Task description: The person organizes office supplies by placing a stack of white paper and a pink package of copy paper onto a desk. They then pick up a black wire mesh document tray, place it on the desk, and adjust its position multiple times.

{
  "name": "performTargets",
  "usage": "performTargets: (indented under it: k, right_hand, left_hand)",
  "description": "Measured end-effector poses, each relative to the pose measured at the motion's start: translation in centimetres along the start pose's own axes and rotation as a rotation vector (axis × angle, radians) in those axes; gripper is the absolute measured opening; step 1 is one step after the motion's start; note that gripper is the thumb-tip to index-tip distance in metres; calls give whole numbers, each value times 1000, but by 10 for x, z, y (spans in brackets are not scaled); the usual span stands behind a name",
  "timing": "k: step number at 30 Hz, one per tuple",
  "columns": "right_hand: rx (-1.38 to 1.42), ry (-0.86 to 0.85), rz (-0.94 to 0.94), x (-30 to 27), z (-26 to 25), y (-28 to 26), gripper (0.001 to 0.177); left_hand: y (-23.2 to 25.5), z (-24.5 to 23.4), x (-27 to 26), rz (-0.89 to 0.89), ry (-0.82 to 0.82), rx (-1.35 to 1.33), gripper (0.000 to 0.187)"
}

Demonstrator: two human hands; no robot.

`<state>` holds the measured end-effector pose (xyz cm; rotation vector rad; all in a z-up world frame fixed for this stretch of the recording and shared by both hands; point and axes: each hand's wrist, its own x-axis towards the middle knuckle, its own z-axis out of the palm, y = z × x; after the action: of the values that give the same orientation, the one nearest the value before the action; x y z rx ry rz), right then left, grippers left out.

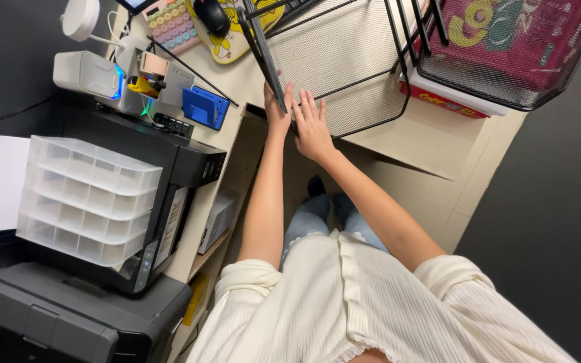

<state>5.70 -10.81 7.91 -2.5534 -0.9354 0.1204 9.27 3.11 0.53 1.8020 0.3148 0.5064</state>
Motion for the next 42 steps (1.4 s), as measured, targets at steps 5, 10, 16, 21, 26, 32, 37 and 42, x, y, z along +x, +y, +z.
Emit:
performTargets:
  k: [5, 10, 16, 21, 26, 32, 37, 42]
  right_hand:
    - [66, 89, -18, 12, 24, 0, 89]
    - [148, 163, -49, 5, 29, -1, 80]
    - [167, 191, -54, 3, 34, -4, 75]
    - [222, 205, -63, 3, 35, -6, 72]
    - [238, 201, -40, -7, 47, 0, 70]
    - [254, 209, -32, -7, 45, -3, 69]
    - [244, 168, -45, -5, 29, -2, 75]
    - [307, 90, -38, -23, -20, 23, 79]
  left_hand:
    - [11, 7, 11, -171, 92, -132, 48]
    - [-16, 16, 11, -211, 142, -156, 49]
    - [18, 15, 16, -270, 164, -238, 51]
    - [-2, 17, 16, -210, 203, -94, 48]
    - [14, 19, 13, -313, 158, -248, 48]
    - [-7, 24, 12, -223, 150, -345, 48]
    - [20, 17, 17, -278, 148, -350, 48]
    - [-18, 17, 8, -184, 150, -152, 46]
